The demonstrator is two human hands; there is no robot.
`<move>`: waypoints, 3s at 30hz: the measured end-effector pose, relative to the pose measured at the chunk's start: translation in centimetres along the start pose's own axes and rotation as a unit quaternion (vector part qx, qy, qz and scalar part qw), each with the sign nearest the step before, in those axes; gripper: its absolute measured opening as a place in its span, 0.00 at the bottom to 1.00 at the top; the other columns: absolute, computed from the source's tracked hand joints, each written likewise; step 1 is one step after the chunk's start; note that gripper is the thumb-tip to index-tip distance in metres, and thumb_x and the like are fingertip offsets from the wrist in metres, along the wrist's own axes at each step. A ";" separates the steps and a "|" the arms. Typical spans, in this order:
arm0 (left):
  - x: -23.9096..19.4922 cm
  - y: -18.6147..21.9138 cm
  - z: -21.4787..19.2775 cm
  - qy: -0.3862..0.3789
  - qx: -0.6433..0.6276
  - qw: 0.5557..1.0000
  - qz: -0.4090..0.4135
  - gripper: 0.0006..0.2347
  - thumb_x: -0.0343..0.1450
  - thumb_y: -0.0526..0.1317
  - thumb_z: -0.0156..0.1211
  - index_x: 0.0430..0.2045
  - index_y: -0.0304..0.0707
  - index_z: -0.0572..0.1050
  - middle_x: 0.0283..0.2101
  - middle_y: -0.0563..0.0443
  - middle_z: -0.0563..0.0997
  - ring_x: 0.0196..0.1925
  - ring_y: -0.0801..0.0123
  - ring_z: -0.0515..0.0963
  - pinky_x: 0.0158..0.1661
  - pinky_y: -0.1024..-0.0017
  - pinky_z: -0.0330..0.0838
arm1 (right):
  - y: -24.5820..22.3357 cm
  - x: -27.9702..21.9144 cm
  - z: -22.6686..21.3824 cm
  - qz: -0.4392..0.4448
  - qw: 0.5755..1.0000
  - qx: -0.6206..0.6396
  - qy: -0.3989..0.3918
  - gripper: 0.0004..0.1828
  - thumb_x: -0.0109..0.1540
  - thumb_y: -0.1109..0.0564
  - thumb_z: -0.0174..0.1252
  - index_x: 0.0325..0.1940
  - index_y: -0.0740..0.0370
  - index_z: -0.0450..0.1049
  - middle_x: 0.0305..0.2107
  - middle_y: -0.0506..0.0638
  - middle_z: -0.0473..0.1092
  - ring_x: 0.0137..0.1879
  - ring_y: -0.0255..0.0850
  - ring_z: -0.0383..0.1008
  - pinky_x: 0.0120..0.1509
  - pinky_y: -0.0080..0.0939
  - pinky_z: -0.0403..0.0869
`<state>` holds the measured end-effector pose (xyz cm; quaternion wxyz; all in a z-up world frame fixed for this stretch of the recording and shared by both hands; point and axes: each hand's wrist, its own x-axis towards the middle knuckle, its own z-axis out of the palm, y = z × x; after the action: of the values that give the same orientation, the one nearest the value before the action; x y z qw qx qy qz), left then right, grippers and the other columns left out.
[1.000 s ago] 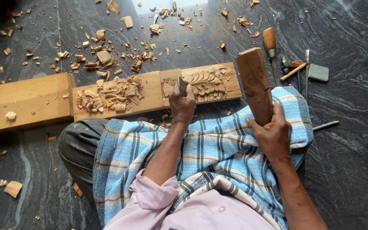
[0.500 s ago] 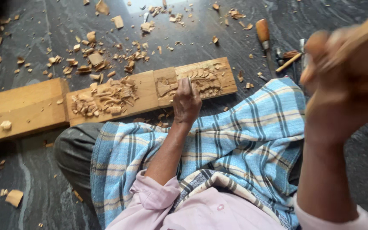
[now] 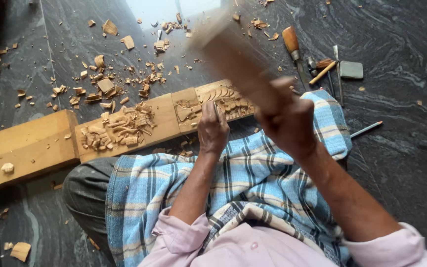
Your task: The person carves a decorative pattern into a rectangular wooden plank using a chisel and a wooden mallet. They repeatedly strike the chisel to remove wood chips and refine the design.
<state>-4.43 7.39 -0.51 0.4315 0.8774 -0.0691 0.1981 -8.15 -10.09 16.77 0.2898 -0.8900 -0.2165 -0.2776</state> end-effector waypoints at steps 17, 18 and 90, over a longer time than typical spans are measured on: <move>5.9 -3.3 -5.7 0.208 -0.570 0.625 -0.492 0.26 0.57 0.51 0.79 0.35 0.24 0.80 0.37 0.44 0.83 0.40 0.61 0.83 0.47 0.64 0.82 | 2.3 -8.5 -3.3 0.412 0.893 0.170 0.057 0.22 0.58 0.59 0.70 0.50 0.66 0.67 0.33 0.50 0.73 0.31 0.33 0.72 0.34 0.33 0.73; 6.1 -3.1 -5.3 0.207 -0.549 0.627 -0.512 0.25 0.56 0.51 0.79 0.35 0.26 0.80 0.38 0.46 0.83 0.41 0.62 0.82 0.47 0.63 0.81 | 2.3 -8.6 -3.3 0.407 0.899 0.153 0.053 0.22 0.58 0.59 0.70 0.49 0.66 0.67 0.32 0.50 0.73 0.31 0.33 0.73 0.34 0.33 0.73; 2.3 3.4 7.1 0.003 -0.053 0.995 0.079 0.04 0.61 0.35 0.55 0.24 0.39 0.67 0.24 0.47 0.73 0.28 0.58 0.77 0.33 0.58 0.72 | -1.1 -4.7 -3.4 0.404 0.909 0.074 0.078 0.37 0.70 0.59 0.61 0.80 0.64 0.54 0.38 0.47 0.71 0.30 0.30 0.71 0.28 0.32 0.72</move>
<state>-1.28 -0.14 -1.00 0.4603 0.8446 -0.1475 0.2300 -13.55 -12.55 16.59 0.4576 -0.8532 0.1649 -0.1883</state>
